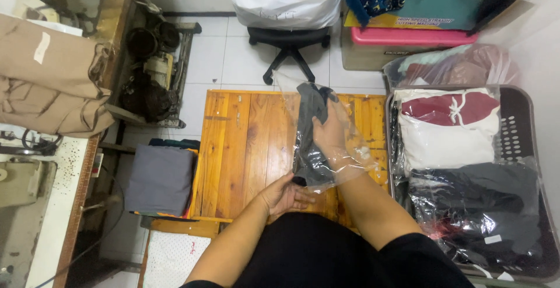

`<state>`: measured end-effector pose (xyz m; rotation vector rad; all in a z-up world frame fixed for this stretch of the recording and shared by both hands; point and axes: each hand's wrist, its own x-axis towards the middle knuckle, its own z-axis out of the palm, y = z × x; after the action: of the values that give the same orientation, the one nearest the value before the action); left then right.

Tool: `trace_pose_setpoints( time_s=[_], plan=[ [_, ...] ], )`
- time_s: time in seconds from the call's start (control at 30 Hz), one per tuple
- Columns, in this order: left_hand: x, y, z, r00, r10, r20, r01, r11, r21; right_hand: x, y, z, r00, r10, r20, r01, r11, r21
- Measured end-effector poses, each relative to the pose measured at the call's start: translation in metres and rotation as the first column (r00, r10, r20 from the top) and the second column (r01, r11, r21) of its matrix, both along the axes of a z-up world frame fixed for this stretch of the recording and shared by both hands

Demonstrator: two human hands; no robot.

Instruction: Folding black t-shirts and placing them into clear plastic bags for final packaging.

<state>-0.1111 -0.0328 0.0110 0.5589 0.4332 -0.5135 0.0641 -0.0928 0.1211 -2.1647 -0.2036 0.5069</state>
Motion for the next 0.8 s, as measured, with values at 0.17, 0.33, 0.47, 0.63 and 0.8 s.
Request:
trace_pose_setpoints(
  time_s=[0.17,0.33,0.47,0.63,0.8],
  plan=[
    [-0.01,-0.005,-0.011,0.999,0.018,-0.032,-0.017,0.999,0.036,0.005,0.008,-0.051,0.994,0.111,-0.014,-0.112,0.972,-0.205],
    [-0.003,0.007,0.006,0.977,0.149,-0.154,-0.113,0.968,0.223,-0.006,0.005,-0.064,0.965,0.255,0.06,-0.219,0.912,-0.346],
    [-0.003,0.015,-0.011,0.983,0.138,-0.12,-0.083,0.92,0.382,-0.019,-0.012,-0.068,0.94,0.266,0.214,-0.192,0.931,-0.31],
    [0.007,0.012,0.01,0.99,0.045,-0.131,0.027,0.866,0.5,-0.015,-0.03,-0.124,0.954,0.283,0.097,-0.205,0.853,-0.48],
    [0.003,0.003,0.021,0.984,-0.021,-0.179,0.118,0.827,0.55,-0.034,-0.033,-0.086,0.831,0.358,0.427,0.015,0.752,-0.66]
  ],
)
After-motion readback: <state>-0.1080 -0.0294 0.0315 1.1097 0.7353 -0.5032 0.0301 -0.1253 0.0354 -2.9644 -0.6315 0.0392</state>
